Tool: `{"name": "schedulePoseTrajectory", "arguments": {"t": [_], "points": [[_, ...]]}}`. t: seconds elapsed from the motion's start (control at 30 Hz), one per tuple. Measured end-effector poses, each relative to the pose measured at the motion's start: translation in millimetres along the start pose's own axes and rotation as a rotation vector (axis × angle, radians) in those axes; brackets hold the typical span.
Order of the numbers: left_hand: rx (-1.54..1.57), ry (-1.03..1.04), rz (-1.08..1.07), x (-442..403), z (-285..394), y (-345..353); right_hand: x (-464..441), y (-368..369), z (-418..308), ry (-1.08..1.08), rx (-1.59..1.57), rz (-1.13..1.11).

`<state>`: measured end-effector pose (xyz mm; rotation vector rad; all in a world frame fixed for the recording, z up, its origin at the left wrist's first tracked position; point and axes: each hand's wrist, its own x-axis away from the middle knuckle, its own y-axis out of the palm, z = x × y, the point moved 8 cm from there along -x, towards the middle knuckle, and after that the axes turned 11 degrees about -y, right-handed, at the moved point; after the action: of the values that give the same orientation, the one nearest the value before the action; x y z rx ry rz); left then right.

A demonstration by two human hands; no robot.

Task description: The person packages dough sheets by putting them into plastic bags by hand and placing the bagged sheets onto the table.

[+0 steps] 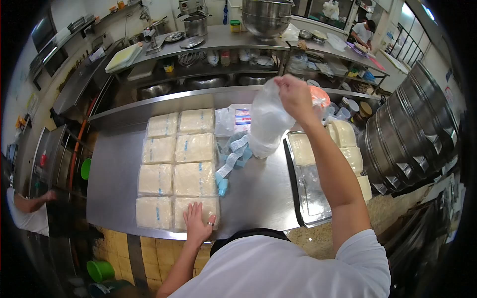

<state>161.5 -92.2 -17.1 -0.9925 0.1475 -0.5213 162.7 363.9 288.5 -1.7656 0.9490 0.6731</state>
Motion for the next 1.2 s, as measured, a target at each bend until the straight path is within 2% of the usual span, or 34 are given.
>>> {"name": "schedulePoseTrajectory", "arguments": {"t": [0.1,0.17,0.3,0.33,0.4,0.47,0.5,0.57,0.67,0.77,0.83,0.9,0.97,1.07,1.2], "points": [[0.294,0.061,-0.012,-9.3,68.2,-16.6,-7.7,-79.4,-31.9,0.251,-0.192,0.107],[0.511,0.122,-0.073,-23.9,118.2,-16.0,16.4,-104.2,-18.6,0.377,-0.417,0.167],[1.117,-0.048,-0.346,-45.5,205.0,16.1,112.7,-114.2,0.9,0.707,-0.620,0.228],[1.321,0.060,-0.431,-49.5,211.2,42.3,147.0,-102.3,6.7,0.769,-0.662,0.179],[0.973,0.082,-0.766,-34.1,231.9,57.4,221.4,-76.8,12.9,1.049,-0.754,0.347],[1.122,-0.084,-1.032,-20.0,240.6,77.6,284.3,-53.5,24.3,1.159,-0.781,0.315],[1.206,-0.238,-1.046,-19.8,243.3,81.2,310.5,-48.0,35.3,1.184,-0.780,0.328],[1.364,-0.558,-1.050,-12.6,248.0,81.9,352.1,-39.9,57.1,1.235,-0.778,0.347],[1.005,-0.344,-0.839,-14.6,241.1,80.9,383.9,-33.2,79.7,1.308,-0.780,0.335],[0.908,-0.306,-0.714,-24.0,216.8,97.4,366.6,-14.7,119.6,1.188,-0.795,0.050],[0.815,-0.355,-0.576,-35.0,211.5,80.9,349.2,-27.9,194.7,0.998,-0.441,-0.034],[0.746,-0.379,-0.495,-41.5,200.3,68.3,322.0,-51.2,257.8,0.753,0.186,-0.068],[0.703,-0.373,-0.473,-43.0,186.7,60.0,320.6,-39.0,306.9,0.999,0.148,-0.305],[0.609,-0.413,-0.438,-36.5,166.6,49.4,318.2,-21.4,326.2,1.247,0.031,-0.505],[0.703,-0.488,-0.333,-24.7,130.6,47.7,307.4,0.3,325.6,1.201,-0.257,-0.487]]}}
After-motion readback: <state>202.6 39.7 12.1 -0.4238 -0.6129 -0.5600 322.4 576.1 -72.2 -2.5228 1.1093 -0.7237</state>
